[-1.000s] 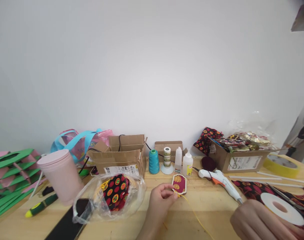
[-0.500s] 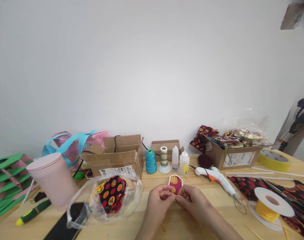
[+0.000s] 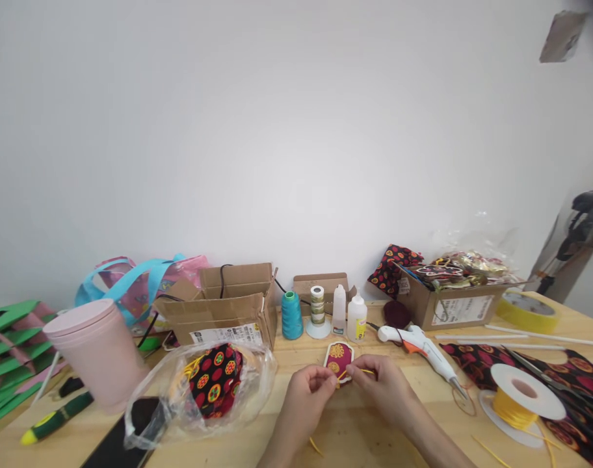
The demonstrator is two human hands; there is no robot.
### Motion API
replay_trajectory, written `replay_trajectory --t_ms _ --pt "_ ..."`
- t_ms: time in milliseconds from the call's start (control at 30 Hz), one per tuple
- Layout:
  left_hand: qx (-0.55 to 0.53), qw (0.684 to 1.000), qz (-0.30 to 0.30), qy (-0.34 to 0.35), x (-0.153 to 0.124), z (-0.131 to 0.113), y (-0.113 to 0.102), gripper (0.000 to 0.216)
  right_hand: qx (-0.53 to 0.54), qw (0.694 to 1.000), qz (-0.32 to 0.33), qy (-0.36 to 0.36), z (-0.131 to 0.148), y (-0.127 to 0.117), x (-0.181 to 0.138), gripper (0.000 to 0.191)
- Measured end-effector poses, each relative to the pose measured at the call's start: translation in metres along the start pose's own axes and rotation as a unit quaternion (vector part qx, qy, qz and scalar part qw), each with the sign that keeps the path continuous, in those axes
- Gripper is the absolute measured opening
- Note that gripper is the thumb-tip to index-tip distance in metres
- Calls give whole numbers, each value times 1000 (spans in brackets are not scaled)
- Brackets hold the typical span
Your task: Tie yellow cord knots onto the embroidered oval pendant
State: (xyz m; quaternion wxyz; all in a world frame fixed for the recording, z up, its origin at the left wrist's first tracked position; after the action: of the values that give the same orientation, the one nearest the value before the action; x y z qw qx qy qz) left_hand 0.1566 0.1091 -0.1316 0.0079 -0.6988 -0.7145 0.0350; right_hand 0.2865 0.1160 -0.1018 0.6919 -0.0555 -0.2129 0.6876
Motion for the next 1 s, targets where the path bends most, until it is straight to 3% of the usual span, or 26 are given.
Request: replay_trajectory --t_ms 167,333,500,733,867,1000 --pt "-24 999 -3 -48 2 11 1 14 10 999 -42 -4 8 -10 3 28" --pt "-17 996 10 -87 -4 8 6 18 38 996 -70 -43 23 -17 0 29" --pt "-38 990 23 -134 -12 4 10 26 81 993 -82 -26 20 -19 1 29" --pt "-82 986 53 -135 -11 5 16 29 125 990 -31 55 11 -8 -1 27" --pt "-106 983 42 -141 -10 9 13 33 147 988 14 49 15 4 -4 20" --pt "-122 983 46 -130 -8 12 15 28 74 997 18 32 8 8 -5 17"
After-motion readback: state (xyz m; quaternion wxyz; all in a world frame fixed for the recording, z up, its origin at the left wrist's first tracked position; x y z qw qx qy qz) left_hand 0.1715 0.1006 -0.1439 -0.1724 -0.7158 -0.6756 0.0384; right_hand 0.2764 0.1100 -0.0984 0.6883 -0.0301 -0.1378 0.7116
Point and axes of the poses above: each hand's wrist, its own x-axis towards the middle knuckle, its own y-axis out of the palm, z = x × y, the point moved 10 cm from there along x, towards the middle knuckle, and after that the axes turned 6 degrees about -z, right-handed, at the moved point
